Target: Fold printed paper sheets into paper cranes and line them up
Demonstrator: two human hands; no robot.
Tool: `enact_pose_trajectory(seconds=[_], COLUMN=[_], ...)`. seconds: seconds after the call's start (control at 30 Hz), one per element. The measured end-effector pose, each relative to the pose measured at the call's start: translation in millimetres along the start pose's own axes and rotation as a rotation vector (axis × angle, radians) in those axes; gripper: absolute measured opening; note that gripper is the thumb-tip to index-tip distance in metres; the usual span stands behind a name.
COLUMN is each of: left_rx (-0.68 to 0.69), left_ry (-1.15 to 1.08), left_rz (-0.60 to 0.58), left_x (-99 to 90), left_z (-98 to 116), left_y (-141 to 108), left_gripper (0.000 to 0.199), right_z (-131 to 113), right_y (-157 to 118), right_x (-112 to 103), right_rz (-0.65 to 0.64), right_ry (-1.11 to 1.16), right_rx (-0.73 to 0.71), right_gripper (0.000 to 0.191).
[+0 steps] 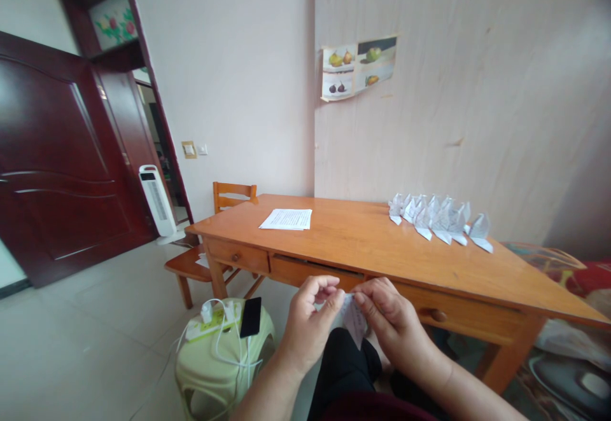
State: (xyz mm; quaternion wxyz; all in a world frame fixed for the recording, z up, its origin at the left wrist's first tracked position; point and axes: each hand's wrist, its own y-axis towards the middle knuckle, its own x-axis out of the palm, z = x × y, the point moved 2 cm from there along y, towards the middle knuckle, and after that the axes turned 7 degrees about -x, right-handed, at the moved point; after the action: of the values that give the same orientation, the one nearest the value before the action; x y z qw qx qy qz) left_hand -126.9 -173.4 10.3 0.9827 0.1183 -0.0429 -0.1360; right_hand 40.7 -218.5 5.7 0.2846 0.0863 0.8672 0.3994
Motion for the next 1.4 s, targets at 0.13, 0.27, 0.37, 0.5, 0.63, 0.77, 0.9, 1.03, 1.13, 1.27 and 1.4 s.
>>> enact_pose_trajectory(seconds=[0.13, 0.27, 0.37, 0.5, 0.63, 0.77, 0.9, 1.03, 1.13, 1.27, 1.4], left_rx=[0.096, 0.097, 0.088, 0.107, 0.112, 0.029, -0.107, -0.171, -0.19, -0.148, -0.117], left_ry=[0.145, 0.205, 0.216, 0.276, 0.326, 0.28, 0.179, 0.075, 0.03, 0.076, 0.121], left_rz=[-0.077, -0.076, -0.07, -0.082, -0.107, -0.151, -0.206, -0.231, -0.228, -0.217, -0.221], left_x=[0.9, -0.2, -1.0, -1.0, -0.2, 1.7, 4.2, 5.9, 5.5, 2.8, 2.0], left_z=[7.0, 5.0, 2.2, -0.6, -3.3, -9.1, -12.9, -11.2, -11.6, -14.7, -14.7], left_y=[-1.4, -1.3, -1.4, -1.7, -2.1, -2.5, -2.3, -2.2, -1.3, 1.2, 1.8], left_gripper=[0.014, 0.017, 0.019, 0.023, 0.024, 0.025, 0.028, 0.029, 0.026, 0.028, 0.028], right_z=[0.3, 7.0, 9.6, 5.5, -0.7, 0.5, 8.2, 14.8, 17.3, 21.7, 25.0], right_y=[-1.8, -5.3, -6.0, -2.9, -0.1, -2.7, -6.8, -9.0, -9.8, -11.2, -11.7], right_x=[2.9, 7.3, 8.3, 5.2, 2.8, 4.7, 7.3, 8.4, 10.9, 16.6, 18.3], right_rz=[0.011, 0.006, -0.034, -0.108, -0.131, -0.108, -0.096, -0.082, -0.075, -0.089, -0.1], right_ry=[0.07, 0.093, 0.087, 0.031, 0.029, 0.099, 0.153, 0.207, 0.262, 0.42, 0.534], right_rx=[0.078, 0.166, 0.171, 0.132, 0.116, 0.175, 0.248, 0.293, 0.312, 0.396, 0.44], right_gripper=[0.019, 0.024, 0.026, 0.026, 0.026, 0.029, 0.031, 0.033, 0.035, 0.038, 0.039])
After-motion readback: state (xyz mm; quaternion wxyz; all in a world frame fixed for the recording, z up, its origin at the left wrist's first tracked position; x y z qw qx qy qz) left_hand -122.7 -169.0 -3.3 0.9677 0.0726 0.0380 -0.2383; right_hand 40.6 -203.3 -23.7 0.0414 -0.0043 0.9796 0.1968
